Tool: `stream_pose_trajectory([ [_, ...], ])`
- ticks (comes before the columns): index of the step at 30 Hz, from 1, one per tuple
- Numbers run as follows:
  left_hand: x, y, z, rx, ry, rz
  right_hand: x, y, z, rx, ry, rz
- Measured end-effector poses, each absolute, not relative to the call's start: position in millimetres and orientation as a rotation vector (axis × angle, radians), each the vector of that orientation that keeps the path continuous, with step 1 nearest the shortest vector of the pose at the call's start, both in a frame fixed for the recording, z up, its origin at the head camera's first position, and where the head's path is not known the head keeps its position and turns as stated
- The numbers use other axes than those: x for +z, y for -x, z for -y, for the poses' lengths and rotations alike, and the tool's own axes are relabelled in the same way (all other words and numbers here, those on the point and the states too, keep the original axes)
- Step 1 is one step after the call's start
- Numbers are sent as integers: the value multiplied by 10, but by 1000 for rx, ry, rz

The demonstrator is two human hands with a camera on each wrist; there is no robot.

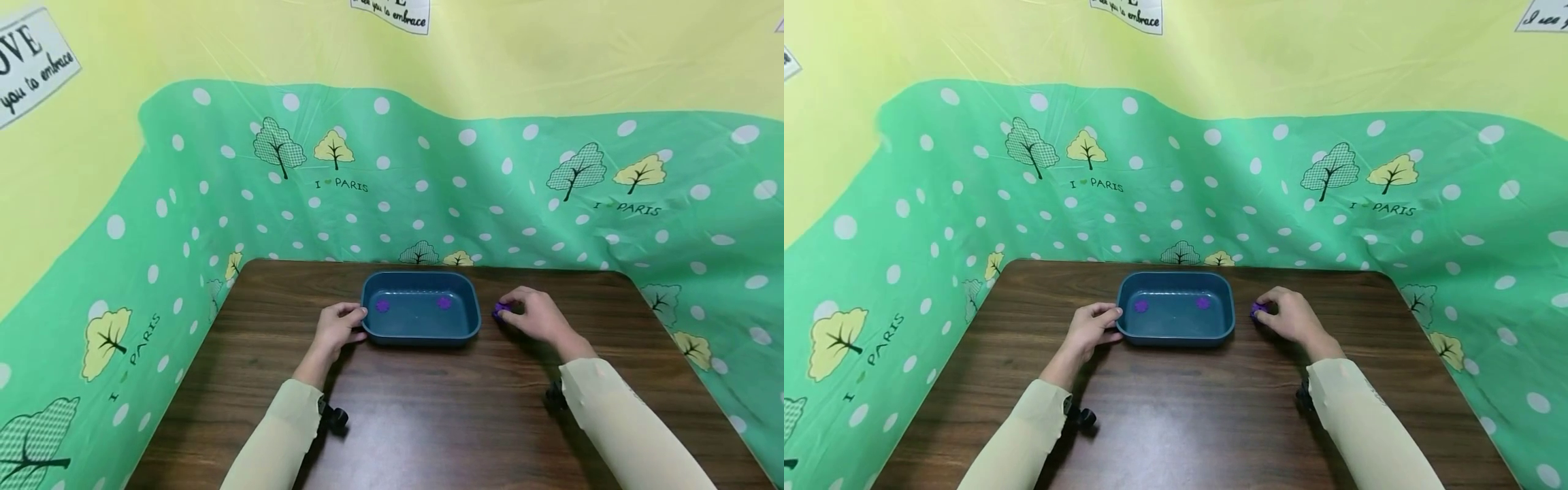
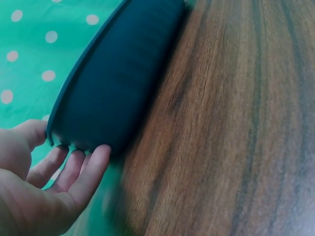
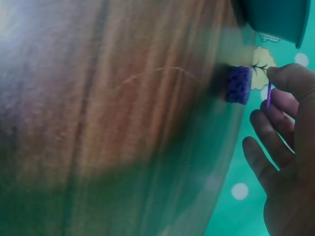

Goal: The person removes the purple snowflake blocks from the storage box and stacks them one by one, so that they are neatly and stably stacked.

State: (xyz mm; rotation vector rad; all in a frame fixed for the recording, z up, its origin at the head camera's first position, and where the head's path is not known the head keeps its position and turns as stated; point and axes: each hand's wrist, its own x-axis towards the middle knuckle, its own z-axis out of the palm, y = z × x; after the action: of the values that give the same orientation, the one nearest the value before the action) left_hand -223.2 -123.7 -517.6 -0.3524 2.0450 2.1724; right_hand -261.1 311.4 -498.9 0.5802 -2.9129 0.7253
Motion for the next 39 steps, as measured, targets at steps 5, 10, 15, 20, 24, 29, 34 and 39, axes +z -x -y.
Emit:
stream_pose_trajectory([
  [5, -5167, 2236, 1244, 2167, 349, -2045, -5039, 2600, -3123, 738, -556, 2930],
  [10, -5163, 2245, 1248, 2164, 349, -2048, -5069, 2595, -3115, 742, -550, 2936],
  [15, -5173, 2242, 1240, 2162, 345, -2052, -5113, 2591, -3121, 735, -536, 2937],
  [20, -5184, 2238, 1241, 2170, 337, -2053, -5150, 2592, -3120, 736, -536, 2905],
  [24, -5194, 2236, 1241, 2172, 341, -2050, -5164, 2595, -3115, 737, -555, 2894],
  [29, -5199, 2237, 1239, 2182, 351, -2043, -5169, 2594, -3116, 727, -573, 2889],
  [34, -5194, 2230, 1231, 2185, 353, -2043, -5185, 2582, -3116, 721, -548, 2904],
  [39, -5193, 2219, 1231, 2177, 350, -2050, -5185, 2560, -3105, 722, -526, 2913],
])
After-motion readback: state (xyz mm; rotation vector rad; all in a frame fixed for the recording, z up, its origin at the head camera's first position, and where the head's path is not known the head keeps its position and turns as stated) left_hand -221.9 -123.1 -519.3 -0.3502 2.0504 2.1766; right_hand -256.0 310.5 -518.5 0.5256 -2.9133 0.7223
